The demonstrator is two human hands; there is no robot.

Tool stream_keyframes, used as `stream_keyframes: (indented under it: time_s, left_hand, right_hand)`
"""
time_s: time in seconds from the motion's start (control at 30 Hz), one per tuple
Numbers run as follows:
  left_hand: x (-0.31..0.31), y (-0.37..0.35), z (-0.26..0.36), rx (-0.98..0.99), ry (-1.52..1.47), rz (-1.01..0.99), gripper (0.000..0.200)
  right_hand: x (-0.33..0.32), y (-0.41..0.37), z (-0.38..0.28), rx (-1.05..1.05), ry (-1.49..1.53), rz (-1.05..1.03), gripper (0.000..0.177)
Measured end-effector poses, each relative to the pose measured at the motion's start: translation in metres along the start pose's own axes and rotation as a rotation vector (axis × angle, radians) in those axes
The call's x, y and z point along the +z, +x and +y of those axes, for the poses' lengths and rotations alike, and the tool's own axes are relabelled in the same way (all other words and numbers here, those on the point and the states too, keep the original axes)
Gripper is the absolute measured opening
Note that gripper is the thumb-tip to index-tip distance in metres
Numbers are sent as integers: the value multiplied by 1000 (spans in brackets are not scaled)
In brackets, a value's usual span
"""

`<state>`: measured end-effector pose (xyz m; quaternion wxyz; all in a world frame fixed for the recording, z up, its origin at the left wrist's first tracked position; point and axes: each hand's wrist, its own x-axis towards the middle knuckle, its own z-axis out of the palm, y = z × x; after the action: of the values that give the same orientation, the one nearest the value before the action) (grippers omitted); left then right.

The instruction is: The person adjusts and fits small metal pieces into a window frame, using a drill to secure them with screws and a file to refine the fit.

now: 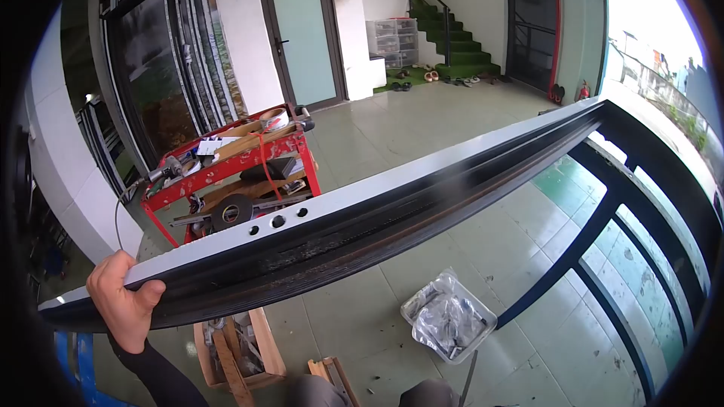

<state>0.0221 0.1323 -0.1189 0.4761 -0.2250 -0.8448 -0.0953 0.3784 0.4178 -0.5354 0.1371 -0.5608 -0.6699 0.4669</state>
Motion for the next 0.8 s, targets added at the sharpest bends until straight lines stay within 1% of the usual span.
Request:
stream_keyframes:
  time_s: [0.07, 0.17, 0.23, 0.3, 0.4, 0.43, 0.5, 0.6, 0.63, 0.7, 0.73, 0.77, 0.8]
  left_hand:
    - [3, -1, -2, -9, -13, 8, 89]
    - [1, -3, -2, -36, -34, -6, 88]
    - [0, -4, -3, -54, -44, -55, 87]
    - [3, -6, -5, -37, -112, -69, 81]
    - [0, -9, -20, -25, -71, -117, 75]
    - [-1, -10, -27, -43, -51, -133, 71]
    - [-5, -10, -35, -52, -33, -163, 69]
    - [-6, -10, -38, -67, -4, -190, 67]
    - [-5, -10, -39, -53, -7, -176, 67]
    - [-3, -9, -41, -28, 5, -168, 66]
    - [-6, -7, -39, -14, 16, -203, 66]
    - [-7, -4, -31, 3, -78, -222, 63]
    - [-13, 0, -19, -16, -163, -358, 62]
  right_hand:
    - [-2, 3, -8, 30, -12, -18, 35]
    - [-4, 5, -7, 10, -32, 17, 34]
    - [-8, 4, -22, 65, 40, -1, 34]
    - [-11, 7, -24, 142, 126, -48, 36]
    - [1, 17, 34, -132, -68, 87, 15]
    - [-4, 13, 30, -1, 34, 35, 14]
    - [-8, 6, -16, 236, 258, -34, 17]
    - [-5, 0, -12, -59, 195, -26, 15]
    - [-3, -3, -12, -76, 287, -75, 22]
    - [-1, -14, -29, -95, 464, -195, 45]
    - [-7, -20, -56, -226, 457, -258, 44]
    - [-13, -25, -88, -352, 452, -325, 44]
    - [-13, -31, -105, -490, 553, -382, 48]
